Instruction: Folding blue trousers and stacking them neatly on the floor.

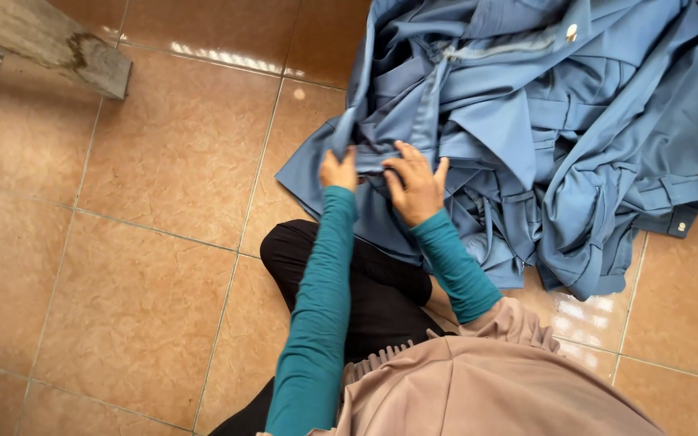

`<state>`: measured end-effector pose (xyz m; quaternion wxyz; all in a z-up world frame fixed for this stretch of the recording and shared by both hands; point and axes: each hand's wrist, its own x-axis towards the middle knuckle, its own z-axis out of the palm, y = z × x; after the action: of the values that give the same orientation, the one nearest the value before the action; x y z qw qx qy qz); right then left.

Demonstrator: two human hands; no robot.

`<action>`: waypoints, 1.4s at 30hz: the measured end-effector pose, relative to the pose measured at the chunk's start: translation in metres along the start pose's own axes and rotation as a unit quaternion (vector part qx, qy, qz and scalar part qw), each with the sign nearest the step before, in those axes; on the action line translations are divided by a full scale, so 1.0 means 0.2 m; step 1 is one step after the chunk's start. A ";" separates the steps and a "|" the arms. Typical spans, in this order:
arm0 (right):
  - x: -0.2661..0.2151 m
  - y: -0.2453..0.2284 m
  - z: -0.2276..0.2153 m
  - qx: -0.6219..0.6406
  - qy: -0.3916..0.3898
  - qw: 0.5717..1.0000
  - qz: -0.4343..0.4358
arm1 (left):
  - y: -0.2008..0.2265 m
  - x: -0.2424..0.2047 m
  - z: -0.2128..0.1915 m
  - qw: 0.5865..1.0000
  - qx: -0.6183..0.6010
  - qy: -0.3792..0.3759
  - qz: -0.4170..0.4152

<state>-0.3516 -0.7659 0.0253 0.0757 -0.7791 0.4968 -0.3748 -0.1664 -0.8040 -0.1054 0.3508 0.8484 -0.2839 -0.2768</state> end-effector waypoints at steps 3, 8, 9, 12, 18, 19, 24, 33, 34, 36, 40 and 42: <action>0.07 0.18 -0.14 0.131 0.020 0.990 0.037 | -0.66 0.50 -0.12 0.995 -0.020 0.054 -0.077; 0.21 0.36 -0.13 0.135 0.082 0.987 0.035 | -0.71 0.36 -0.76 0.953 -0.155 0.004 -0.259; 0.22 0.39 -0.07 0.115 0.086 0.989 0.020 | -0.81 0.40 -0.83 0.922 -0.256 -0.030 -0.289; 0.30 0.25 -0.03 0.097 0.097 0.985 0.104 | -0.57 0.16 -0.98 0.936 -0.243 0.006 -0.255; 0.59 0.25 -0.05 -0.147 0.120 0.979 0.069 | -0.60 0.05 -0.96 0.995 -0.041 0.021 0.090; 0.62 0.31 -0.02 -0.147 0.116 0.980 0.067 | -0.57 0.02 -0.95 0.995 -0.042 0.021 0.086; 0.87 0.23 0.06 0.230 -0.005 0.973 -0.037 | -0.19 -0.13 -0.93 0.969 0.195 -0.153 0.015; 1.05 -0.28 0.53 0.209 -0.089 0.969 -0.096 | -0.51 0.05 -0.87 0.932 -0.119 -0.342 0.020; 1.04 -0.32 0.60 0.207 -0.099 0.968 -0.105 | -0.46 0.01 -0.92 0.934 -0.119 -0.337 0.018; 1.03 -0.39 0.73 0.205 -0.118 0.964 -0.124 | -0.36 -0.04 -1.01 0.944 -0.030 -0.327 -0.034; 0.95 -0.36 1.08 0.206 -0.146 0.955 -0.157 | -0.54 -0.02 -0.93 0.970 0.001 -0.238 0.046; 0.88 -0.37 1.19 0.069 -0.158 0.962 -0.212 | -0.46 -0.08 -0.96 0.983 0.055 -0.173 -0.009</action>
<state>-0.1014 -0.9369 -0.0177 0.1255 -0.9089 0.2746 -0.2876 -0.0227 -0.6551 -0.0557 0.2469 0.8081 -0.3473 -0.4066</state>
